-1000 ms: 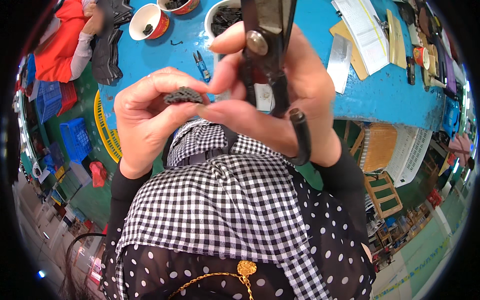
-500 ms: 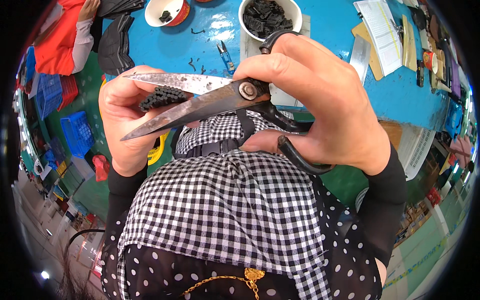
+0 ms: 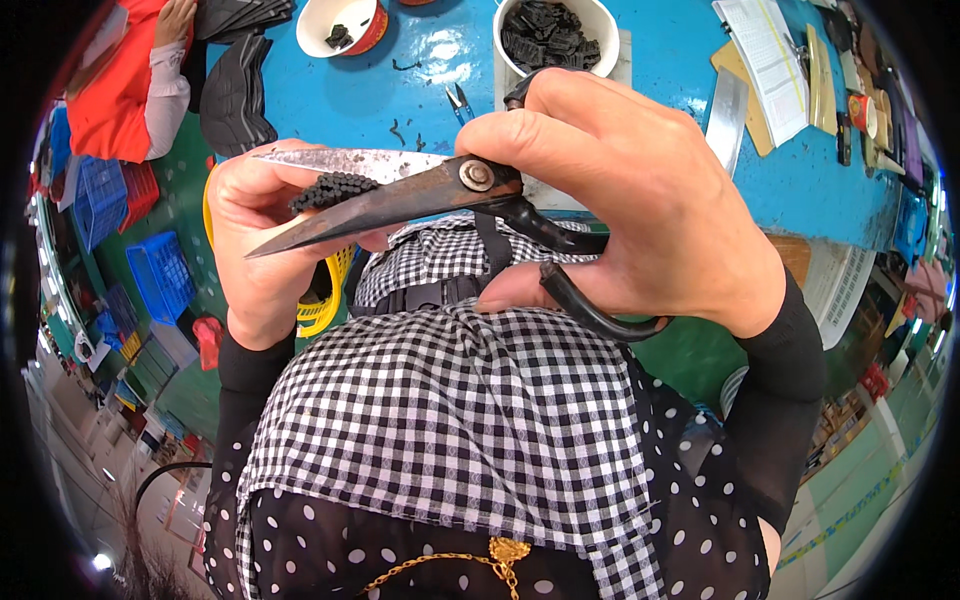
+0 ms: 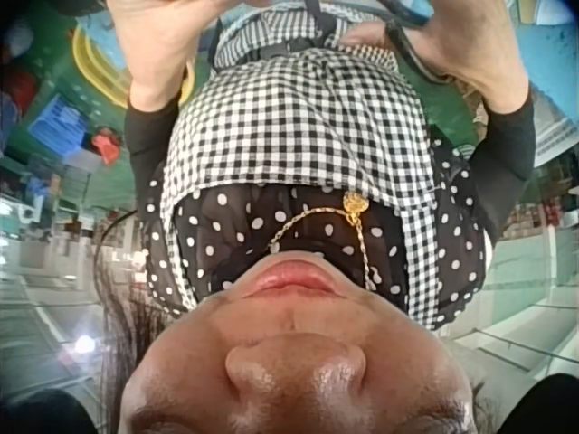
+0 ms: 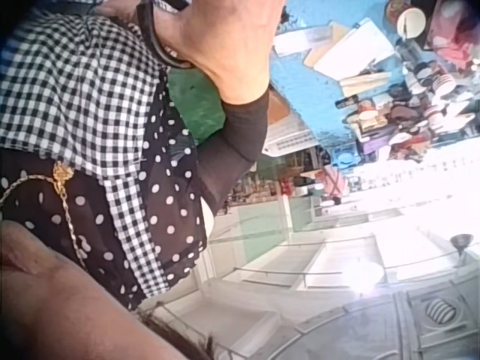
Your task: The person trims excess material from small black textured shoe components using scissors.
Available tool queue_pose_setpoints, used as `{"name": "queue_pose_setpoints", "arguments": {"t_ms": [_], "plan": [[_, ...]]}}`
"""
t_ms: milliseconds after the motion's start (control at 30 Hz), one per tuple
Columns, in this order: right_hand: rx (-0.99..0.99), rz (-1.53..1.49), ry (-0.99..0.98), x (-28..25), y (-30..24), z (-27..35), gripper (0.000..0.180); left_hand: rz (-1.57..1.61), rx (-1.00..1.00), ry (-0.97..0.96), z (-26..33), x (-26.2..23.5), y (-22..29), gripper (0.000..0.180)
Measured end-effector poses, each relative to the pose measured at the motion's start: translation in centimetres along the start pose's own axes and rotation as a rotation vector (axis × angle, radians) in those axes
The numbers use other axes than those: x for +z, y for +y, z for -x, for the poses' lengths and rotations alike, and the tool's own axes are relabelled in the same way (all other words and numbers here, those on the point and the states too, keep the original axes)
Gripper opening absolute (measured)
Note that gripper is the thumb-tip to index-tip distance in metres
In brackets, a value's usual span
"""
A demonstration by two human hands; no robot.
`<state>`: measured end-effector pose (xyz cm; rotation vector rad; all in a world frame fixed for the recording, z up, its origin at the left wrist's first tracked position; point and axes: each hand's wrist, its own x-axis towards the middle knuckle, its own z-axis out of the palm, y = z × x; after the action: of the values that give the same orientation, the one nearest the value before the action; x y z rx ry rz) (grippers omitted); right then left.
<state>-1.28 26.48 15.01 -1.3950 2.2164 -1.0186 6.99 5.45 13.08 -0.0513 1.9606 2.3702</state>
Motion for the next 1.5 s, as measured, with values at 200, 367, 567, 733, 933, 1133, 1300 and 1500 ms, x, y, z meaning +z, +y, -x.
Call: {"name": "queue_pose_setpoints", "arguments": {"t_ms": [200, 367, 567, 733, 933, 1133, 1300, 1500], "plan": [[0.012, 0.026, 0.012, 0.1, 0.0, 0.0, 0.066, 0.098, -0.159, -0.021, -0.2, -0.1, 0.4, 0.016], [0.019, 0.02, 0.01, 0.1, 0.1, -0.1, 0.062, 0.157, -0.213, -0.005, -0.4, -0.1, 0.4, 0.017], [0.024, 0.021, 0.026, 0.3, 0.3, 0.1, 0.053, 0.176, -0.269, -0.005, -0.6, 0.1, 0.8, 0.017], [0.041, 0.026, 0.024, 0.4, 0.3, 0.4, 0.049, 0.155, -0.319, 0.022, -0.6, 0.2, 1.1, 0.019], [0.105, -0.021, 0.024, 0.2, 0.7, 1.0, 0.05, 0.172, -0.261, -0.129, -0.6, -0.6, 0.8, 0.022], [0.078, -0.002, 0.025, 0.3, 0.6, 0.9, 0.052, 0.022, -0.232, -0.072, -0.2, -0.4, 1.1, 0.019], [0.023, -0.014, 0.078, 1.1, 0.5, 0.6, 0.057, 0.011, -0.202, -0.094, 0.1, -0.1, 1.3, 0.013], [0.019, -0.043, 0.037, 1.2, 0.2, 1.1, 0.055, 0.01, -0.184, -0.084, 0.7, 0.2, 1.4, 0.013]]}}
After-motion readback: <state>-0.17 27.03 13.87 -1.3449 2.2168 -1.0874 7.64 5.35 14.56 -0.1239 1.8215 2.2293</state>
